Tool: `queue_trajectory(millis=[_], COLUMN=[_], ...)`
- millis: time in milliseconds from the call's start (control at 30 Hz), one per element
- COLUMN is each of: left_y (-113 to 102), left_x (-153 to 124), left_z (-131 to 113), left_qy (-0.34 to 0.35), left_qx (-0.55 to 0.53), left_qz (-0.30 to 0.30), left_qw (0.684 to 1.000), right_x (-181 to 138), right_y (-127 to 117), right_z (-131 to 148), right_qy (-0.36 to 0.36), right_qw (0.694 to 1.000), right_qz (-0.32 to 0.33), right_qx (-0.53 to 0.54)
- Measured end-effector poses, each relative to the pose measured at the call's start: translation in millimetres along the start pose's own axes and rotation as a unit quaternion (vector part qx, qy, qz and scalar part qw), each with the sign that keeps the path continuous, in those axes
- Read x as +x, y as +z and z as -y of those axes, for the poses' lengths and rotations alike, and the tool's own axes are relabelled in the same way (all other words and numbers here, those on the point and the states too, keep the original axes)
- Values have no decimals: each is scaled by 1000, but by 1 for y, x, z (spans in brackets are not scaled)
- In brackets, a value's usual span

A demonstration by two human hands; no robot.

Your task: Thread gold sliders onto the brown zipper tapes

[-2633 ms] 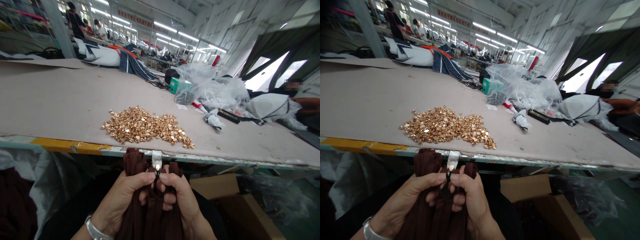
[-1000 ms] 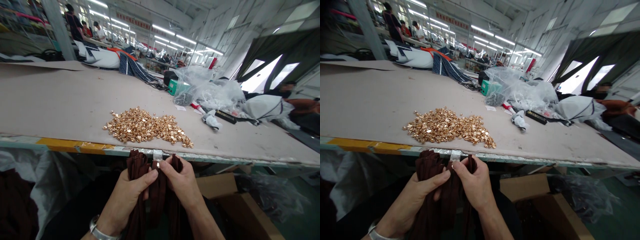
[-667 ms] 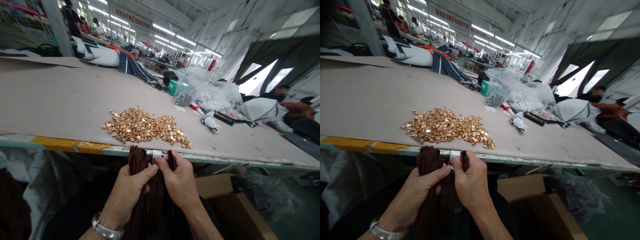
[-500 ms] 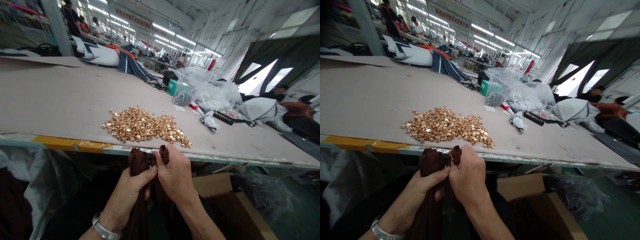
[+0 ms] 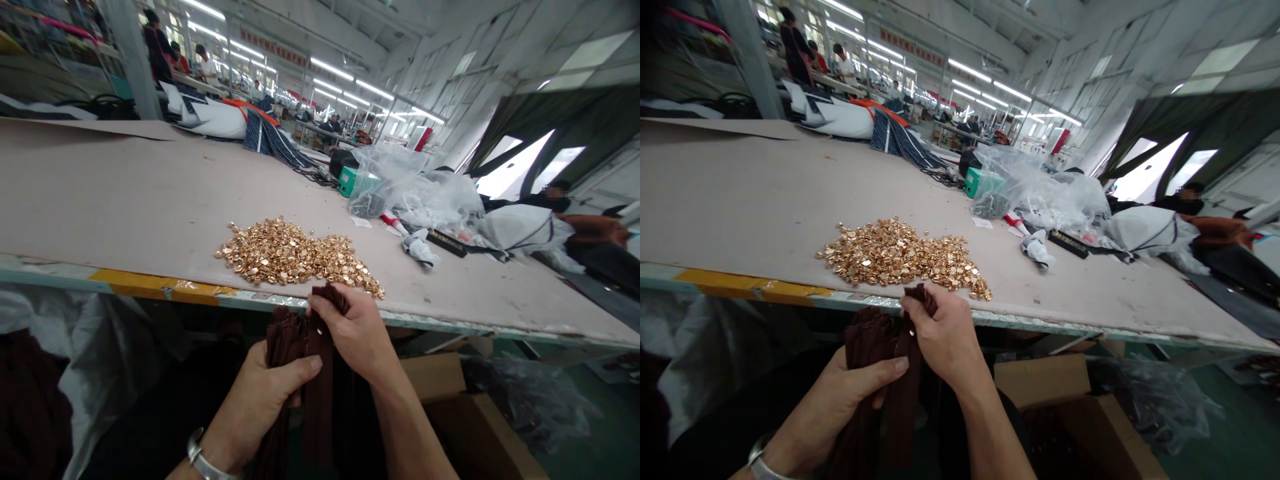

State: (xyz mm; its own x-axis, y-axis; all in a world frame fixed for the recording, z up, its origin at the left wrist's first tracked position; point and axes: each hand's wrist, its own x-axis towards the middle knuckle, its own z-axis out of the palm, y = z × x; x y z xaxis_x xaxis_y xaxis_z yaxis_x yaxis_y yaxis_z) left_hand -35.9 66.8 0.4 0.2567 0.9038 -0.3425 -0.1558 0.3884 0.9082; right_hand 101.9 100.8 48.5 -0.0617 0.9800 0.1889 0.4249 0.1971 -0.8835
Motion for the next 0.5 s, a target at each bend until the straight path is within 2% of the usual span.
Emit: queue_trajectory(millis=[100,233,300,333,400,467,500], left_y=[-1,6,8,9,8,5,3], left_x=[-2,-3,-2,-1,1,2,2], left_z=[1,9,13,14,15,15,14], left_qy=[18,16,14,11,3,-7,-9], left_qx=[36,32,8,-8,-43,-63,-68], left_qz=[29,65,63,58,40,19,13], left_qw=[999,997,998,998,998,998,998], right_x=[-11,-27,-31,-32,-29,-21,-16], right_y=[-5,-12,-17,-20,-27,-33,-35], right_z=[2,5,1,-3,-11,-18,-20], right_qy=[-4,43,74,82,78,49,29], right_qw=[999,990,984,986,993,988,980], right_qz=[35,76,82,59,-37,-139,-168], right_qx=[-2,108,140,135,77,-35,-105])
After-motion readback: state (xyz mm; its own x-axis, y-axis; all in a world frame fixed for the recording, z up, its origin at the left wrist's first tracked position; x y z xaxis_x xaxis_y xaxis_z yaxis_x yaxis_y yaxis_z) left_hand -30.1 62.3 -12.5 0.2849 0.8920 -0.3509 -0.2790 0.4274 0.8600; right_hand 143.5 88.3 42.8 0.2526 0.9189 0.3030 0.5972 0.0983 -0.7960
